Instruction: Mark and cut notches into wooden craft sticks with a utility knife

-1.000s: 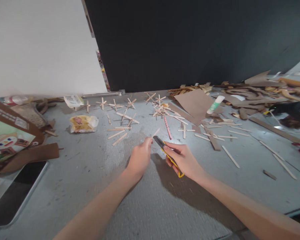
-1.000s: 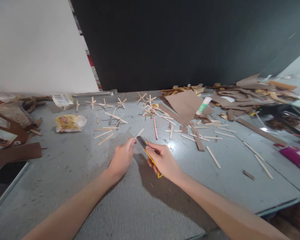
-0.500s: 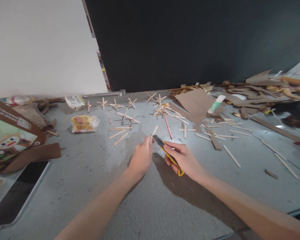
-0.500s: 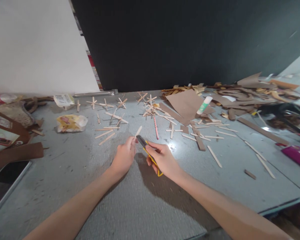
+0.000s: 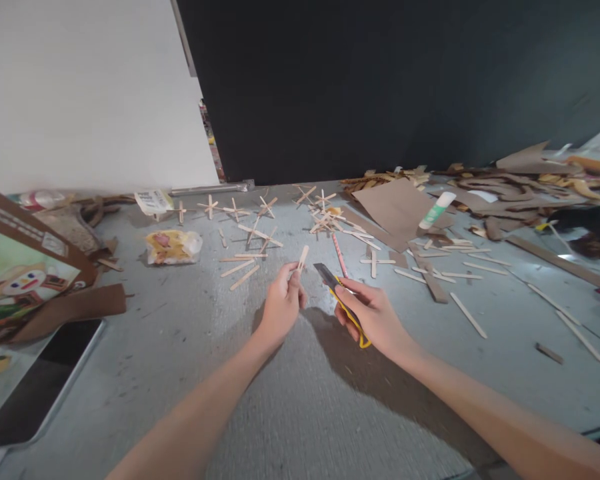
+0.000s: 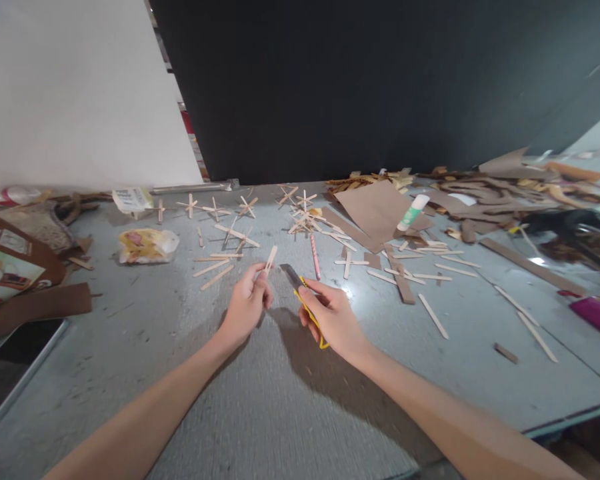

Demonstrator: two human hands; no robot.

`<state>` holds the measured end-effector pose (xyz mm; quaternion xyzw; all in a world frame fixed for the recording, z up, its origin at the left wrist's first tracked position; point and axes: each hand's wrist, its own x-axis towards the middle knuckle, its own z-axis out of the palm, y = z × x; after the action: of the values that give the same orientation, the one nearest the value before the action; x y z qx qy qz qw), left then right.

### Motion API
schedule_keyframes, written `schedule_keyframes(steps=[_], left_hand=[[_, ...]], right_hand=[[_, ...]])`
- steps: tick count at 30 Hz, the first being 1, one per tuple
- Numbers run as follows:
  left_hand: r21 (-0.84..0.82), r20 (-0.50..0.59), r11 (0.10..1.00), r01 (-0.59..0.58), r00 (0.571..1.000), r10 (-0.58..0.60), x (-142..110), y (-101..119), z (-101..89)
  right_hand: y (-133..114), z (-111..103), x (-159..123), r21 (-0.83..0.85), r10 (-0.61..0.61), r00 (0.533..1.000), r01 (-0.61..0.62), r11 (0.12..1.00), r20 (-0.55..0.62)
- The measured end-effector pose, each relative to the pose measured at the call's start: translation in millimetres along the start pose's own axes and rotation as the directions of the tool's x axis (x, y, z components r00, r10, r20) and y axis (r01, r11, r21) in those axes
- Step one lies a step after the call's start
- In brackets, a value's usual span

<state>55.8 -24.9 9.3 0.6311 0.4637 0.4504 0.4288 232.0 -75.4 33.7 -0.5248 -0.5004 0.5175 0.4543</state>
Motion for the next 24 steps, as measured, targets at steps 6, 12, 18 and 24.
schedule_keyframes(steps=[6,12,18,24], left_hand=[[-0.074,0.033,0.997,-0.011,0.999,0.013,-0.3,2.1,0.4],[-0.097,0.054,0.995,-0.01,0.998,0.015,-1.1,4.1,0.0],[-0.099,0.066,0.995,0.008,0.998,-0.001,-2.1,6.0,1.1],[-0.108,0.152,0.994,0.033,0.988,-0.016,-4.9,7.7,0.8]], right_hand=[[2.6,-0.1,1.0,-0.015,-0.015,1.0,0.015,1.0,0.0],[6.4,-1.0,1.7,-0.009,-0.024,1.0,0.024,1.0,0.0],[7.9,-2.0,2.8,-0.022,-0.027,1.0,0.027,0.999,0.005],[2.9,-1.5,-0.7,-0.069,-0.107,0.989,0.1,0.993,-0.101]])
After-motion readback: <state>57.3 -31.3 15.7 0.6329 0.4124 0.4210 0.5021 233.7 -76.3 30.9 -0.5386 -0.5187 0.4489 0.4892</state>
